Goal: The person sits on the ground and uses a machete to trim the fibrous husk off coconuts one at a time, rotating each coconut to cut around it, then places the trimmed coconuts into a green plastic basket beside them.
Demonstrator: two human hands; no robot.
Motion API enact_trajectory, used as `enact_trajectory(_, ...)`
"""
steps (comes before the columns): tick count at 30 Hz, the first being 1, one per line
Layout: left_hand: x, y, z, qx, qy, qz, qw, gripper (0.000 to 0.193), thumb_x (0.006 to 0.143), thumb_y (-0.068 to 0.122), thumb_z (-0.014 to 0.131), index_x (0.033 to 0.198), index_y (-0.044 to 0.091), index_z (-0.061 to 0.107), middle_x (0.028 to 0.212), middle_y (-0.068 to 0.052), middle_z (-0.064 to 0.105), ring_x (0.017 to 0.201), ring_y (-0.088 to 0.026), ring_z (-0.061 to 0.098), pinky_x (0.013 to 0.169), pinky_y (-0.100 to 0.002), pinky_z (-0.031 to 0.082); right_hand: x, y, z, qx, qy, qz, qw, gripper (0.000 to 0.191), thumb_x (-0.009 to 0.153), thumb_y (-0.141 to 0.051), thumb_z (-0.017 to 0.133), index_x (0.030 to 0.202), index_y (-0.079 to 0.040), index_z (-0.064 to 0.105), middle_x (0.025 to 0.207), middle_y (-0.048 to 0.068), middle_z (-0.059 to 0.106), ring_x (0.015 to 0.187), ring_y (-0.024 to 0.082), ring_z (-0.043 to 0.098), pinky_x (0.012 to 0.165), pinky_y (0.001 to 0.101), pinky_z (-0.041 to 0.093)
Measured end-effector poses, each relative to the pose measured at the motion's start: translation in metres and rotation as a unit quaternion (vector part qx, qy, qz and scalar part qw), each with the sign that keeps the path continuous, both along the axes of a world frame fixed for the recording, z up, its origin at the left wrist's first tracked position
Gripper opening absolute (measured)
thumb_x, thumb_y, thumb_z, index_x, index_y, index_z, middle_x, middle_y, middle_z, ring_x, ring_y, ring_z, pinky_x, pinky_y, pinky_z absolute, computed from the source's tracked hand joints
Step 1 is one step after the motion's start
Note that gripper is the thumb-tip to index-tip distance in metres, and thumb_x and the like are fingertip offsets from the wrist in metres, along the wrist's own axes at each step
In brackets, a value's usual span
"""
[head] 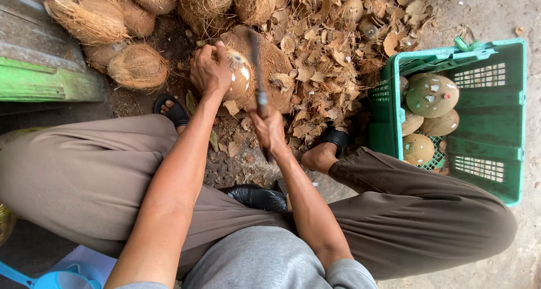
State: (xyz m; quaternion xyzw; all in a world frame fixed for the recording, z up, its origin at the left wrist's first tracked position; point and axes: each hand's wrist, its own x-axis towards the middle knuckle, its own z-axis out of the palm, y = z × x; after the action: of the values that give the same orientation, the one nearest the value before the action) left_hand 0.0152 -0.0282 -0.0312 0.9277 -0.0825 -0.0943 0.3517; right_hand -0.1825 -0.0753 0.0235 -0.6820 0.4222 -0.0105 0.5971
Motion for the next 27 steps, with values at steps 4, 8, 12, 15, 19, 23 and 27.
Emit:
enact_trajectory(4, -0.001, 0.0, -0.002, -0.013, -0.046, 0.01, 0.999, 0.04, 0.103, 0.047, 0.052, 0.079, 0.016, 0.058, 0.093, -0.004, 0.065, 0.088, -0.023, 0.061, 0.08, -0.042, 0.048, 0.0, 0.003, -0.003, -0.049, 0.02, 0.054, 0.997, 0.041, 0.101, -0.04, 0.064, 0.074, -0.011, 0.054, 0.062, 0.0, 0.054, 0.046, 0.011, 0.046, 0.041, 0.0342, 0.044)
enact_trajectory(8, -0.002, 0.001, 0.0, -0.023, -0.03, 0.009, 0.999, 0.037, 0.103, 0.044, 0.053, 0.079, 0.015, 0.057, 0.092, -0.003, 0.063, 0.084, -0.022, 0.06, 0.076, -0.041, 0.047, -0.002, 0.0, -0.012, -0.123, -0.055, 0.045, 0.99, 0.038, 0.103, -0.038, 0.061, 0.076, -0.011, 0.058, 0.059, 0.001, 0.054, 0.044, 0.011, 0.045, 0.038, 0.0317, 0.038)
enact_trajectory(12, -0.005, 0.002, 0.006, -0.003, -0.059, -0.014, 0.998, 0.037, 0.103, 0.043, 0.055, 0.079, 0.016, 0.058, 0.088, -0.003, 0.063, 0.083, -0.023, 0.058, 0.072, -0.041, 0.046, -0.001, -0.006, -0.021, 0.0, 0.034, 0.057, 0.998, 0.026, 0.1, -0.032, 0.052, 0.085, -0.013, 0.06, 0.061, 0.001, 0.058, 0.041, 0.011, 0.046, 0.03, 0.0307, 0.039)
enact_trajectory(15, -0.006, 0.002, 0.012, -0.032, -0.056, -0.009, 0.998, 0.037, 0.103, 0.043, 0.055, 0.077, 0.017, 0.058, 0.087, -0.002, 0.064, 0.081, -0.02, 0.059, 0.073, -0.04, 0.046, 0.0, -0.009, -0.024, -0.036, 0.073, 0.05, 0.995, 0.037, 0.102, -0.042, 0.055, 0.084, -0.011, 0.06, 0.06, 0.002, 0.056, 0.041, 0.011, 0.045, 0.033, 0.0305, 0.039)
enact_trajectory(19, -0.005, 0.004, 0.021, -0.037, -0.04, -0.025, 0.998, 0.039, 0.106, 0.042, 0.054, 0.079, 0.016, 0.06, 0.084, -0.003, 0.063, 0.078, -0.021, 0.058, 0.073, -0.04, 0.046, 0.0, -0.01, -0.018, -0.081, 0.003, 0.032, 0.996, 0.042, 0.103, -0.045, 0.061, 0.079, -0.01, 0.056, 0.062, 0.002, 0.053, 0.046, 0.009, 0.045, 0.039, 0.0305, 0.042)
enact_trajectory(23, -0.001, 0.01, 0.024, -0.039, -0.079, -0.06, 0.994, 0.04, 0.107, 0.041, 0.054, 0.078, 0.014, 0.063, 0.084, -0.002, 0.065, 0.079, -0.02, 0.06, 0.078, -0.041, 0.047, -0.002, -0.006, -0.02, -0.041, -0.08, 0.001, 0.996, 0.043, 0.1, -0.045, 0.062, 0.075, -0.012, 0.052, 0.06, 0.0, 0.053, 0.045, 0.009, 0.046, 0.039, 0.0319, 0.042)
enact_trajectory(27, 0.0, 0.015, 0.023, -0.038, -0.042, -0.058, 0.997, 0.035, 0.105, 0.04, 0.053, 0.083, 0.016, 0.064, 0.086, -0.002, 0.065, 0.078, -0.02, 0.06, 0.071, -0.04, 0.048, -0.002, -0.002, -0.018, 0.029, 0.022, 0.048, 0.998, 0.041, 0.101, -0.045, 0.059, 0.074, -0.014, 0.053, 0.058, -0.001, 0.053, 0.042, 0.01, 0.045, 0.036, 0.0314, 0.045)
